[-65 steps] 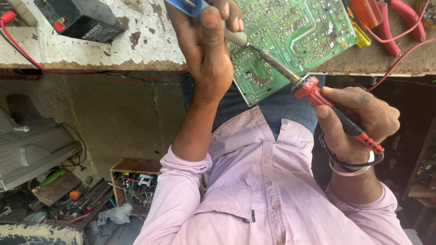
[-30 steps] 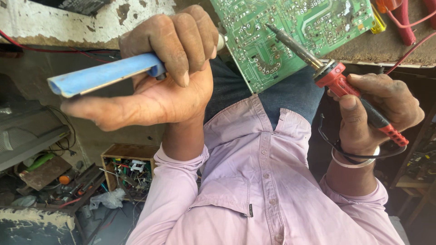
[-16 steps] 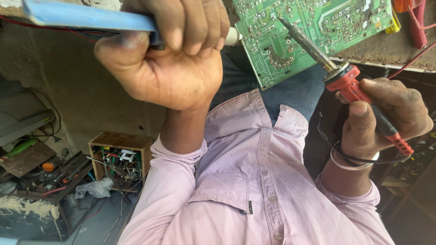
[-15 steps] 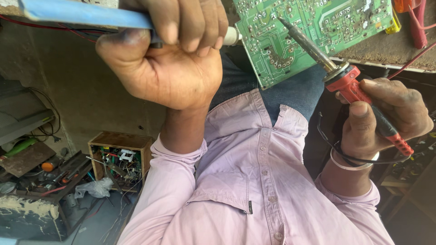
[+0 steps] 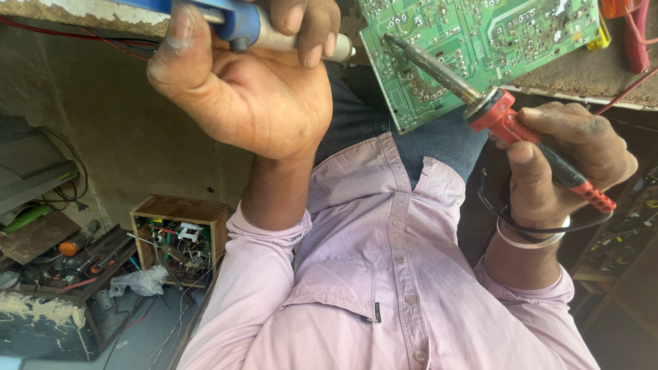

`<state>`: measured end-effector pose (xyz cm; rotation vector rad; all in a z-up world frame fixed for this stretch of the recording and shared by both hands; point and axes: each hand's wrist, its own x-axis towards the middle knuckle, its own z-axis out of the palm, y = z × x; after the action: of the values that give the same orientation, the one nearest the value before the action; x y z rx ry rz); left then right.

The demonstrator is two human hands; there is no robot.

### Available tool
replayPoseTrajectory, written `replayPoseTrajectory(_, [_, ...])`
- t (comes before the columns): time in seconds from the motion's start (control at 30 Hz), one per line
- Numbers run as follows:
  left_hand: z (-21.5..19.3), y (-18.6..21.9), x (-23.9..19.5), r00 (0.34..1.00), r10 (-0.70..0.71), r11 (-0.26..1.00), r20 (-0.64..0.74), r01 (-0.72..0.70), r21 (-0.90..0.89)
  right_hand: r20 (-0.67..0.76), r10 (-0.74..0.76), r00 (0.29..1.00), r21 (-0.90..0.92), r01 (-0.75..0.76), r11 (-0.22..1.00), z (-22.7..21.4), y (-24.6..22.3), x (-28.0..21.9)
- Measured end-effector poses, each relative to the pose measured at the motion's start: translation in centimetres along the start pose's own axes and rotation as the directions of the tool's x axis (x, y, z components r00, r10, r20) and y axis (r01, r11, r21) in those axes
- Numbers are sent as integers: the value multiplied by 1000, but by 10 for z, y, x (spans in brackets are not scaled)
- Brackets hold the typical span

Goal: The person holds a green circuit board and uses a soldering iron to apply heat to multiple solder joints. They then use a blue desoldering pump to remove solder from several points on the board. The person continues alternating between soldering and desoldering actions across different areas of the board.

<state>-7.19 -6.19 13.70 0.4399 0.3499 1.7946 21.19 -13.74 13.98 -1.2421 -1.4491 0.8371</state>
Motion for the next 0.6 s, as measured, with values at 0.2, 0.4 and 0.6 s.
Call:
replayPoseTrajectory(0.2, [-1, 0, -1, 1000, -1, 1000, -24, 1, 5, 26, -18, 1000, -9, 18, 1000, -1, 3, 4])
replayPoseTrajectory(0.4, [0, -2, 4, 999, 20, 999, 38, -21, 35, 33, 5, 999, 5, -5, 1000, -9, 4, 1])
replayPoseTrajectory(0.6, [-1, -7, 6, 998, 27, 998, 50, -29, 53, 12, -13, 1000, 16, 13, 1000, -6, 11, 0])
